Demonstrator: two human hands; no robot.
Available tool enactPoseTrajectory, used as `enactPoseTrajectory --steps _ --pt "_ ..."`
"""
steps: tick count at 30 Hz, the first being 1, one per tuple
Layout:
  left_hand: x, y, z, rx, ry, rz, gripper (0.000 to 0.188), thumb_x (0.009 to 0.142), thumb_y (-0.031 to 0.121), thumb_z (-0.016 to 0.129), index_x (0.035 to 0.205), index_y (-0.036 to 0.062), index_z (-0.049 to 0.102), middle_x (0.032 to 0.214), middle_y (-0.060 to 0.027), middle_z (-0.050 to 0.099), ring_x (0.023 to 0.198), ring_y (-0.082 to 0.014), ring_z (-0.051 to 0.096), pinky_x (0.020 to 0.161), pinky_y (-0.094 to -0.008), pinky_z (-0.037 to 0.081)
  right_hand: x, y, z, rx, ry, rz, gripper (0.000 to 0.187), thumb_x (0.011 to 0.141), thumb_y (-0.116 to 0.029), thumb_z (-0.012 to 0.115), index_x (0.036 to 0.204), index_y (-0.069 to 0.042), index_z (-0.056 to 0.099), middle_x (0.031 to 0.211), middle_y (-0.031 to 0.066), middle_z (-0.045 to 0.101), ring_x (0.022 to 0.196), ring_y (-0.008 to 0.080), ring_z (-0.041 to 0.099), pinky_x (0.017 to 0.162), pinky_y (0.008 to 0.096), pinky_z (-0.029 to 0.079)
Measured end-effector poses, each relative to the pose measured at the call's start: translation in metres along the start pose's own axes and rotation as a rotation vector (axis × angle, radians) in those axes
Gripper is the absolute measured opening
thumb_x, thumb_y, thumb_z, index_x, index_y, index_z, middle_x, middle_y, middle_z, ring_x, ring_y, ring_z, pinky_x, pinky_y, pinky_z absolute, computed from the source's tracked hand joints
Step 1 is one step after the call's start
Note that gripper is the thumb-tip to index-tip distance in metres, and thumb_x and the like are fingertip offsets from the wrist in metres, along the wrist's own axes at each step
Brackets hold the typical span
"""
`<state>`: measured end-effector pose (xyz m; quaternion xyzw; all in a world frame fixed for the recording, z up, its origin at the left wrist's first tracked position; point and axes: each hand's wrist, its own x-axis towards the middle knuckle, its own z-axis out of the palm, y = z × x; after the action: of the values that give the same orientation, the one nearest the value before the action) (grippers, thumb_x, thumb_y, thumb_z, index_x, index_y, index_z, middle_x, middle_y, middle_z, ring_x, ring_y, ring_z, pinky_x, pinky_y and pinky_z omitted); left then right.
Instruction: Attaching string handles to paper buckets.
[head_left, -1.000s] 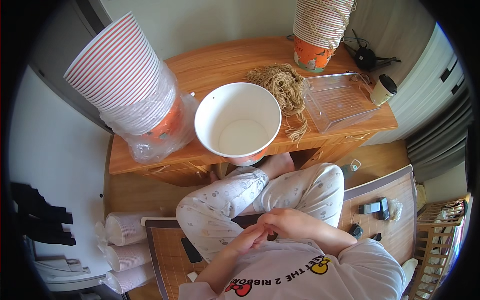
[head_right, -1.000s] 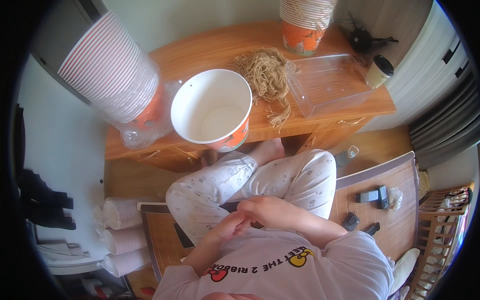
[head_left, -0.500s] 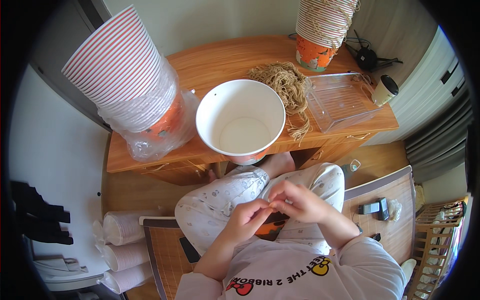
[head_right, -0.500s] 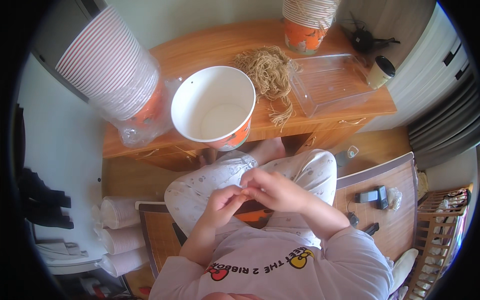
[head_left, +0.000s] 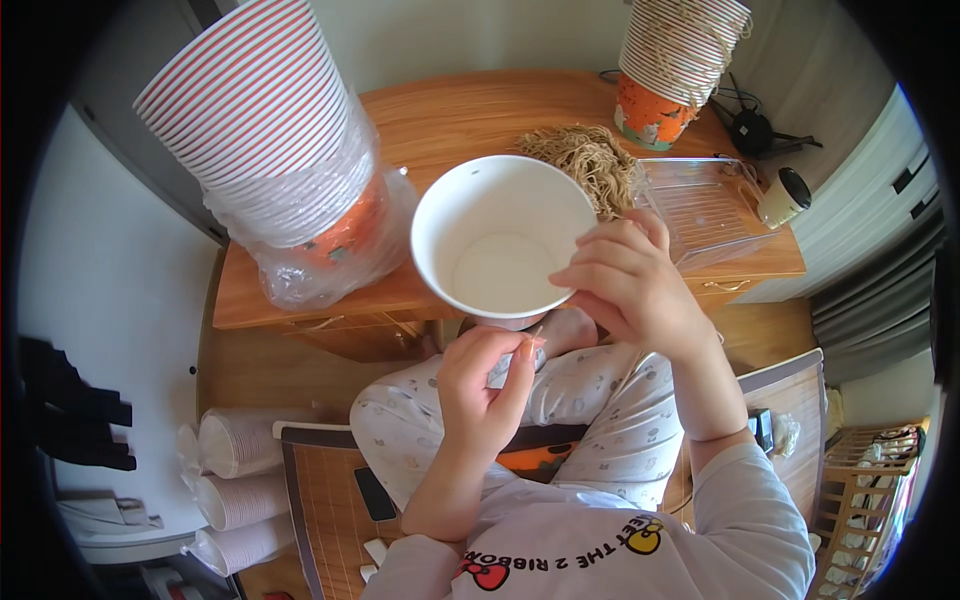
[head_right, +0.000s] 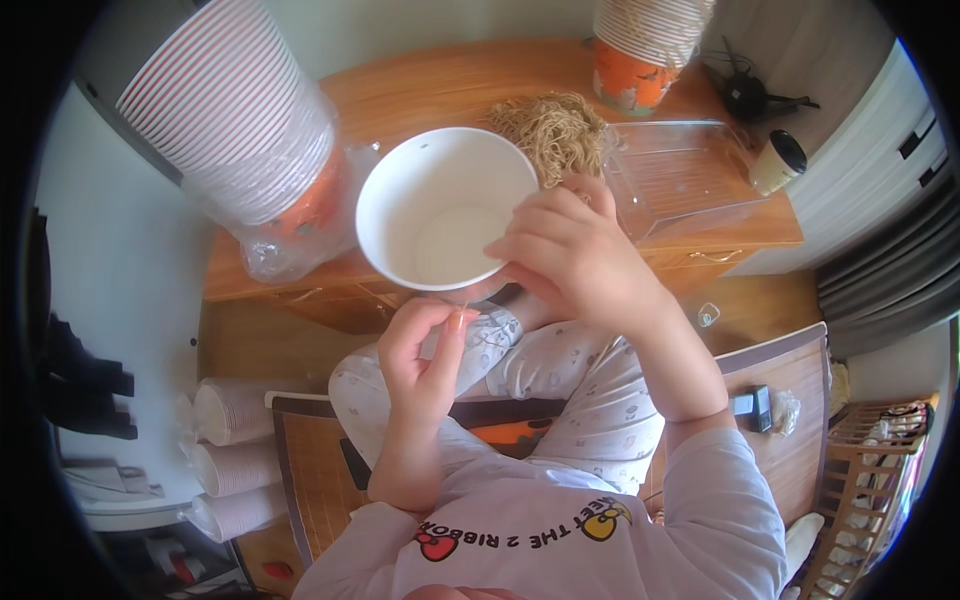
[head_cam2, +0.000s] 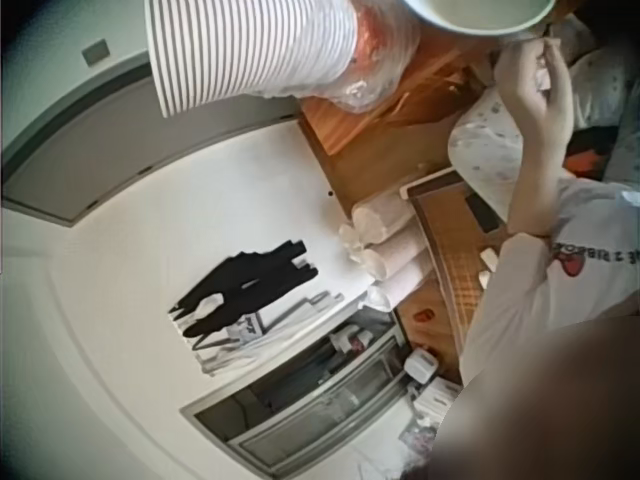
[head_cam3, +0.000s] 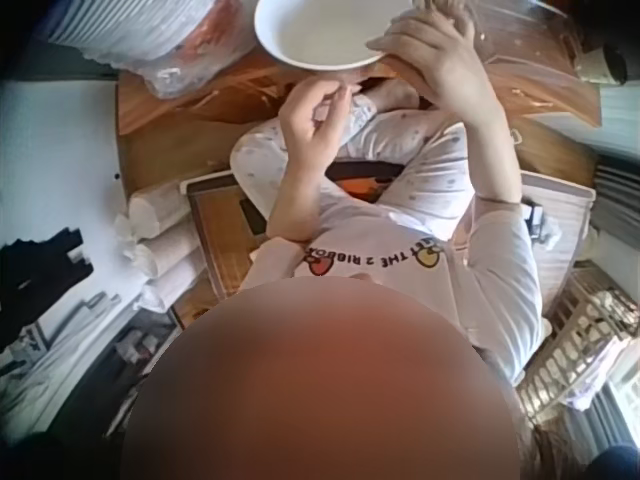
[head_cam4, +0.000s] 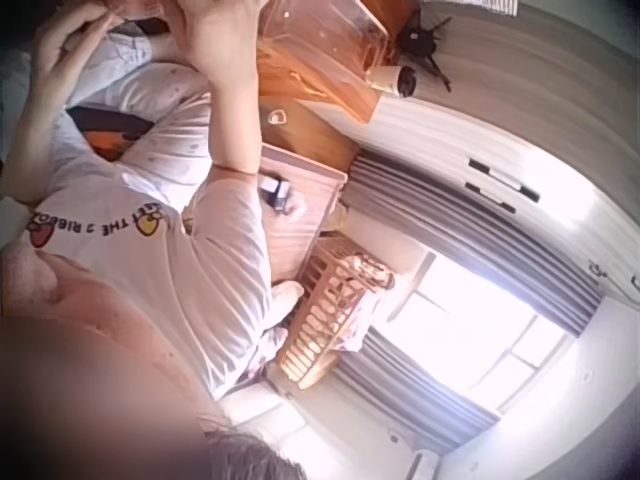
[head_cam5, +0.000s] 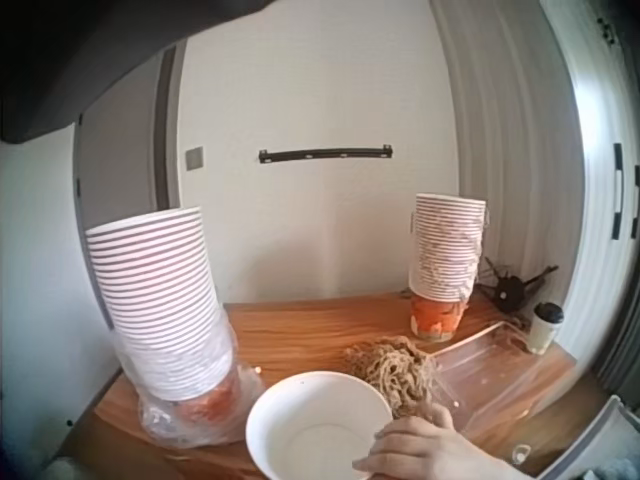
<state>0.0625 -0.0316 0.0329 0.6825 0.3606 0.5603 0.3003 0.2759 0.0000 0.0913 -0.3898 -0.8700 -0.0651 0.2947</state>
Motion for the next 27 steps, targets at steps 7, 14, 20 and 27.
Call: enactPoseTrajectory --steps 7,14,20,27 --pt "0.002 -0.003 -0.007 0.078 0.106 -0.022 0.007 0.083 0.005 0.07 0.08 0.001 0.065 0.074 -0.0084 0.067 0.066 -0.0226 0.062 0.061 -0.0321 0.047 0.004 -0.024 0.013 0.079 0.12 0.014 0.027 0.073 -0.011 0.079 0.098 -0.015 0.071 0.084 -0.0004 0.063 0.088 0.0209 0.061 0.094 0.0429 0.041" --pt "0.006 -0.01 -0.004 0.1 0.148 -0.062 0.009 0.082 0.005 0.07 0.079 0.0011 0.063 0.07 -0.0093 0.064 0.061 -0.0232 0.061 0.059 -0.0323 0.046 0.005 -0.023 0.016 0.108 0.141 0.025 0.024 0.075 -0.01 0.078 0.098 -0.014 0.072 0.083 0.0004 0.063 0.085 0.0216 0.06 0.094 0.0421 0.041" --pt "0.008 -0.012 0.001 0.132 0.155 -0.06 0.009 0.082 0.005 0.07 0.079 0.0006 0.063 0.069 -0.0097 0.063 0.061 -0.0234 0.06 0.058 -0.0322 0.045 0.005 -0.021 0.015 0.12 0.138 0.021 0.024 0.074 -0.012 0.079 0.098 -0.013 0.072 0.082 0.0006 0.063 0.085 0.022 0.061 0.09 0.0385 0.042" --pt "0.01 -0.014 0.002 0.136 0.182 -0.046 0.01 0.082 0.004 0.07 0.079 0.0006 0.061 0.069 -0.0098 0.061 0.06 -0.0238 0.06 0.058 -0.0329 0.045 0.005 -0.02 0.014 0.143 0.123 0.017 0.025 0.074 -0.011 0.079 0.098 -0.013 0.072 0.084 0.0007 0.064 0.088 0.0223 0.061 0.09 0.0386 0.042"
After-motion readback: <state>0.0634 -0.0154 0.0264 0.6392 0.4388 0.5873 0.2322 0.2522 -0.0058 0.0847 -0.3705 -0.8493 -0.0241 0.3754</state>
